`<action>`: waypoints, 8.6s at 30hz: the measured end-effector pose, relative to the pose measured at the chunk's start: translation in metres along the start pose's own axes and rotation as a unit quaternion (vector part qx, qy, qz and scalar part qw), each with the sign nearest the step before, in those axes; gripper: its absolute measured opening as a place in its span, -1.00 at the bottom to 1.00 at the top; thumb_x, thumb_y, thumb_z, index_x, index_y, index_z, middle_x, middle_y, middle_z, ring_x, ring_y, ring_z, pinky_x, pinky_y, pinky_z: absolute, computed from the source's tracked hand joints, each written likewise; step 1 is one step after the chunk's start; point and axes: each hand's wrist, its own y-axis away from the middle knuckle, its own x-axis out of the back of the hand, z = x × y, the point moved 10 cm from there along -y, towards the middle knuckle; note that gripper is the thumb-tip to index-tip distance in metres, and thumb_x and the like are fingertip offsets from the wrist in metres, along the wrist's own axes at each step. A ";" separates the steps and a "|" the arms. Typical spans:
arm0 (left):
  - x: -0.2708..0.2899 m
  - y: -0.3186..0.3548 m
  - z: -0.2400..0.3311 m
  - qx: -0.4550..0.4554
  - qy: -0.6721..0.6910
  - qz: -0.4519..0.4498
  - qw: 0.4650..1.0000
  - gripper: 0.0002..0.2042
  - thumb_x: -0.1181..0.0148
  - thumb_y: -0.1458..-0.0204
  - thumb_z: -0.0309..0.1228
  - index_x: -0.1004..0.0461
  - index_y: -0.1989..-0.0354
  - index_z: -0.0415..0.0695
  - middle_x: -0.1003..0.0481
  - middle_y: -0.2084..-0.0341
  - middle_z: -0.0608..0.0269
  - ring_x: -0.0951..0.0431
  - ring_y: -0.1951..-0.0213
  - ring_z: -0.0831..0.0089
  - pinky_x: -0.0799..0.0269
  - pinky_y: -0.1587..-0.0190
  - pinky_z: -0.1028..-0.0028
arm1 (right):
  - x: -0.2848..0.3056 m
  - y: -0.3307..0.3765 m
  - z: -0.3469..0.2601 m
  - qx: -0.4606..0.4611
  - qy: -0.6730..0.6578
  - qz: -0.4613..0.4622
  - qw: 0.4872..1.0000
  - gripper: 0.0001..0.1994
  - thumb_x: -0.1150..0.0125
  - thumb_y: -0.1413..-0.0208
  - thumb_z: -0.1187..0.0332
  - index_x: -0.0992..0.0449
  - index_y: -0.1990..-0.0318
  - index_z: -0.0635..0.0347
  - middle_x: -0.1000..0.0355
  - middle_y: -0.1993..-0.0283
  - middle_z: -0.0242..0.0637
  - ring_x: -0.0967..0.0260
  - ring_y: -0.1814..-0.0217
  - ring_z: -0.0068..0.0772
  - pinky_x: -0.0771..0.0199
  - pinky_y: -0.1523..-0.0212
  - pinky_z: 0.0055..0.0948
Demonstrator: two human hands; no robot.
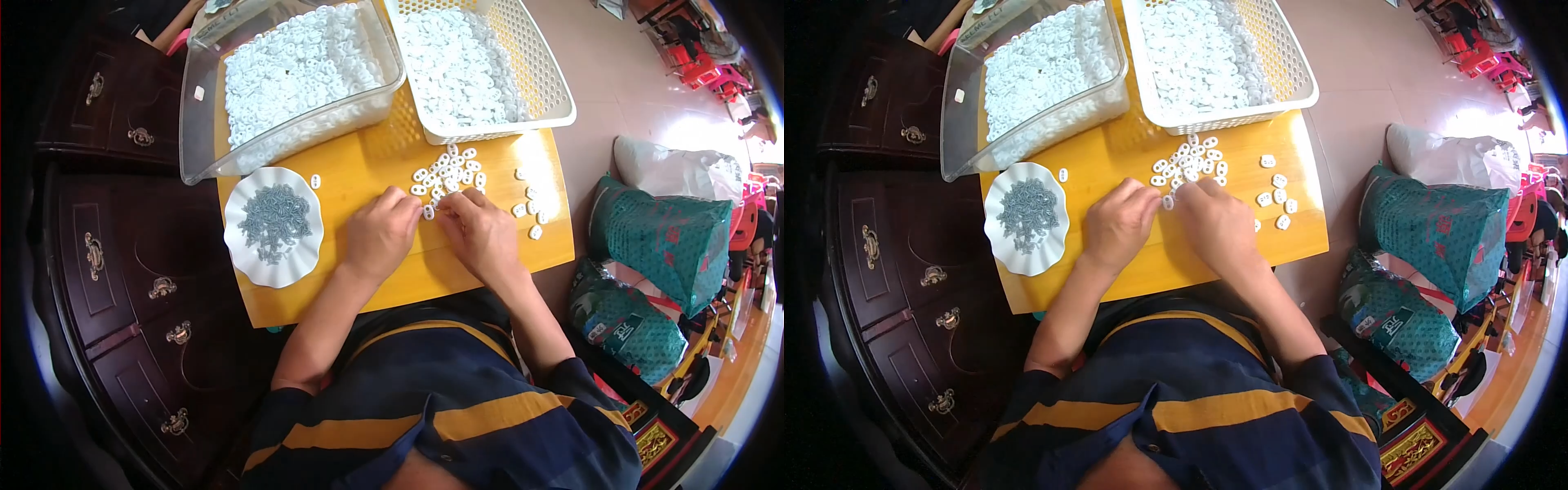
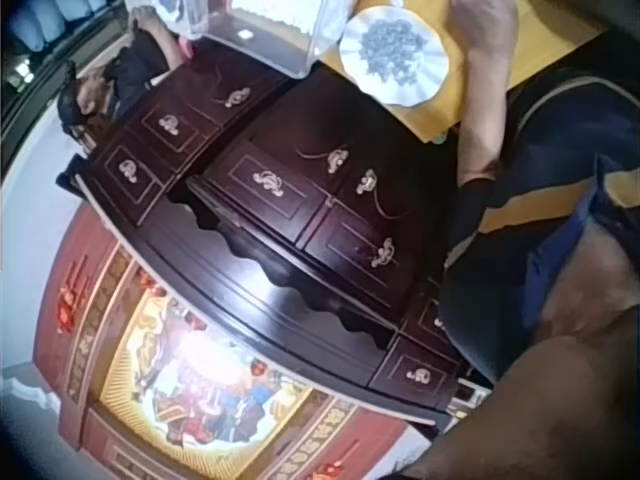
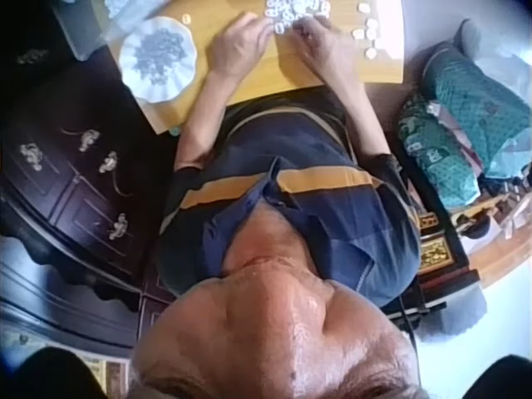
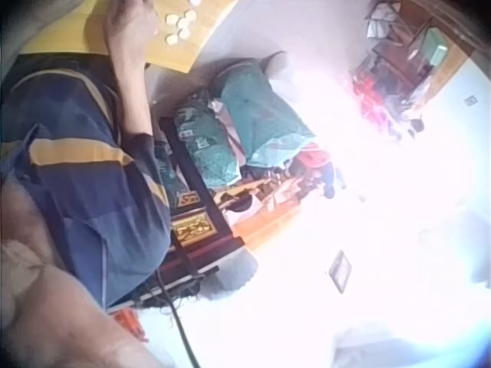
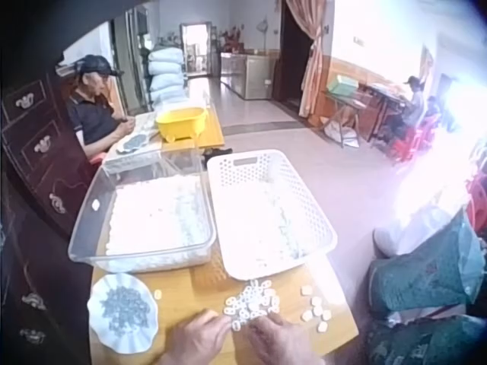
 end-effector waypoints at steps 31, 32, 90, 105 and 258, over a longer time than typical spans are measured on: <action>0.013 0.027 -0.010 0.050 0.195 -0.002 0.979 -0.93 -0.17 -0.19 -0.56 -0.40 0.25 -0.21 -0.53 0.45 0.06 -0.57 0.41 0.10 -0.47 0.35 0.26 | -0.010 -0.011 0.003 0.000 0.079 -0.015 0.997 -0.85 -0.35 -0.13 0.31 -0.54 0.37 0.14 -0.52 0.38 -0.25 -0.55 0.40 -0.13 -0.53 0.39 -0.22; 0.013 0.028 -0.010 0.056 0.212 -0.009 0.976 -0.94 -0.16 -0.20 -0.57 -0.40 0.25 -0.22 -0.53 0.48 0.08 -0.58 0.46 0.18 -0.46 0.38 0.31 | -0.009 -0.012 0.002 0.001 0.079 -0.015 0.997 -0.85 -0.35 -0.13 0.31 -0.54 0.37 0.14 -0.52 0.38 -0.25 -0.55 0.40 -0.13 -0.53 0.39 -0.22; -0.034 0.063 -0.032 0.282 0.584 -0.018 0.761 -0.89 -0.24 -0.27 -0.43 -0.56 0.19 -0.22 -0.58 0.37 0.35 -0.52 0.36 0.62 -0.44 0.26 0.60 | -0.063 0.050 0.005 -0.201 -0.637 -0.052 0.742 -0.92 -0.24 -0.30 0.50 -0.51 0.11 0.24 -0.59 0.24 -0.37 -0.49 0.26 -0.71 -0.46 0.28 -0.68; -0.034 0.066 -0.032 0.277 0.592 -0.034 0.756 -0.89 -0.27 -0.27 -0.41 -0.58 0.18 -0.21 -0.55 0.40 0.44 -0.49 0.37 0.71 -0.43 0.27 0.66 | -0.058 0.052 0.006 -0.210 -0.625 -0.041 0.750 -0.91 -0.28 -0.27 0.49 -0.56 0.11 0.24 -0.59 0.26 -0.41 -0.48 0.27 -0.73 -0.43 0.29 -0.70; -0.023 0.039 -0.014 0.236 0.581 -0.003 0.779 -0.87 -0.20 -0.21 -0.65 -0.54 0.09 -0.34 -0.60 0.30 0.29 -0.61 0.28 0.64 -0.57 0.14 0.60 | -0.026 0.055 0.021 -0.181 -0.546 0.026 0.818 -0.86 -0.23 -0.30 0.55 -0.51 0.03 0.29 -0.53 0.19 -0.43 -0.47 0.17 -0.67 -0.49 0.07 -0.64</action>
